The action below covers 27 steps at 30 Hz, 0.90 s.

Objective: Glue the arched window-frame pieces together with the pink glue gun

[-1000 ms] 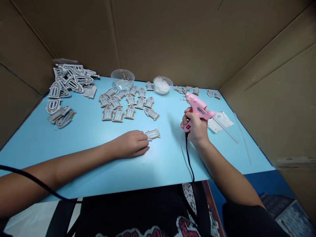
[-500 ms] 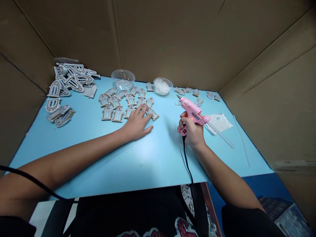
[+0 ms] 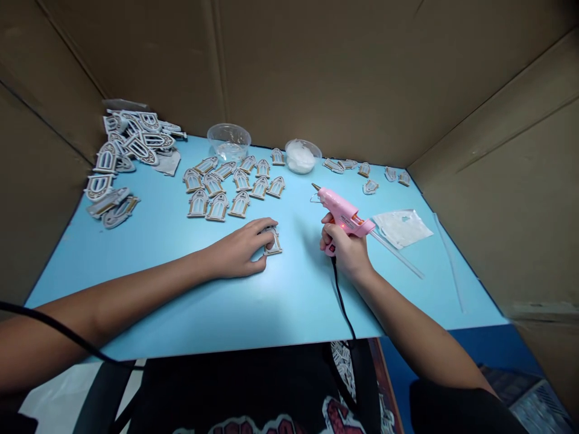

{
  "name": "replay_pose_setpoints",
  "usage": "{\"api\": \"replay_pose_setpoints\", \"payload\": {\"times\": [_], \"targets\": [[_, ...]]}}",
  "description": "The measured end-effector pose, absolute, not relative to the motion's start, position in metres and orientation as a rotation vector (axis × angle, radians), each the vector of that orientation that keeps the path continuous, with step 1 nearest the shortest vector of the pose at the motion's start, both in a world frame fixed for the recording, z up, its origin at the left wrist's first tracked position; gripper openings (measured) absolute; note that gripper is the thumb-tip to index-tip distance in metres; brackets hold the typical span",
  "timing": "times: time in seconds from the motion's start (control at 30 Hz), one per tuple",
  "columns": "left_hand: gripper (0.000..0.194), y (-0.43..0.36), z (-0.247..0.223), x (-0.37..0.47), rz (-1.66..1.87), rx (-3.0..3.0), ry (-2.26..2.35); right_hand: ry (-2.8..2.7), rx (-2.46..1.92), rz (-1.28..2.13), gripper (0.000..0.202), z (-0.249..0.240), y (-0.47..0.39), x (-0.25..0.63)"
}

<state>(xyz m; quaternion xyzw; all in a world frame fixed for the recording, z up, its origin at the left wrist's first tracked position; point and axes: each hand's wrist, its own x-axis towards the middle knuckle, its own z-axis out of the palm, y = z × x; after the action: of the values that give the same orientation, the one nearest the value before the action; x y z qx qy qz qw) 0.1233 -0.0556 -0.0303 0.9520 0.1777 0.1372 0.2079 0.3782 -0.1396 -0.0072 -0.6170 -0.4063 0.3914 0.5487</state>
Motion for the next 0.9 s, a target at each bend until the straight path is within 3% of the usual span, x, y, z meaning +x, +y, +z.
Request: {"api": "replay_pose_setpoints", "payload": {"times": [0.2,0.4,0.63,0.9], "targets": [[0.029,-0.049,-0.031,0.116,0.284,2.605,0.57,-1.004,-1.53,0.947,0.02,-0.003,-0.144,0.376],[0.029,-0.05,-0.029,0.108,0.29,2.573,0.609,-1.041,-1.572,0.965,0.022,0.003,-0.145,0.372],[0.071,-0.05,-0.033,0.103,0.349,2.558,0.682,-1.067,-1.691,1.041,0.029,0.006,-0.146,0.369],[0.077,-0.049,-0.04,0.098,0.413,2.514,0.738,-1.054,-1.703,1.048,0.029,0.003,-0.149,0.371]]}}
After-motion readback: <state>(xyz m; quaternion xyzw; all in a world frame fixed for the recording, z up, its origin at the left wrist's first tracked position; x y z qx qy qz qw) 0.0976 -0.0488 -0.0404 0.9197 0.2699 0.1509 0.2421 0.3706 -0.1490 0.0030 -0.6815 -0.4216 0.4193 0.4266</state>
